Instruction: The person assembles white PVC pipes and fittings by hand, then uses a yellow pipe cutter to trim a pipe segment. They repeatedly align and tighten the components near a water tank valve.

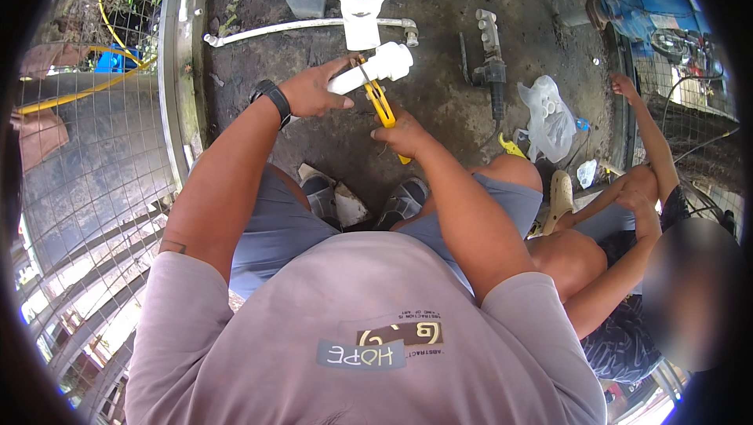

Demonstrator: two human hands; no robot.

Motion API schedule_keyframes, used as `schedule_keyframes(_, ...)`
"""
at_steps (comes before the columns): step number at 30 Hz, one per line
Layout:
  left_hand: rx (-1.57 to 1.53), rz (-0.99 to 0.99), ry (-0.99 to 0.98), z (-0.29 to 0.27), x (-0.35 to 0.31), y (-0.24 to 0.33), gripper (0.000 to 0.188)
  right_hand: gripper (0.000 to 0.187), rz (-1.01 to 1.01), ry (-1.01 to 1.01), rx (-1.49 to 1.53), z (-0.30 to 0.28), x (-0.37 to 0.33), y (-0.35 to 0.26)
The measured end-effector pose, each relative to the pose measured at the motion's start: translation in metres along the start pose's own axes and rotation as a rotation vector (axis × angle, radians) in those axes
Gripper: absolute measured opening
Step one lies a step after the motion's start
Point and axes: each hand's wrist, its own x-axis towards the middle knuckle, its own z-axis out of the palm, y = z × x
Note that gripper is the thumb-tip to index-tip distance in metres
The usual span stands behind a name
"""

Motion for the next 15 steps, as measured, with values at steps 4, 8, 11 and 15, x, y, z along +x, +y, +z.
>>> schedule_keyframes(4,-0.003,0.027,-0.018,-0.001,-0.001,0.0,0.096,0.063,0.053,-0.062,-0.019,-0.006,0.0,-0.003)
schedule_keyframes(8,-0.034,0.028,-0.02,0.0,-0.002,-0.004,0.095,0.07,0.035,-0.055,-0.027,-0.008,-0.003,-0.007)
schedule_keyframes(11,-0.069,0.041,0.01,-0.001,-0.006,0.003,0.091,0.091,0.043,-0.076,-0.099,-0.014,-0.006,-0.027)
schedule_keyframes(15,0.023,0.09,0.101,0.001,-0.013,0.011,0.082,0.104,0.017,-0.062,-0.163,-0.015,-0.004,-0.02)
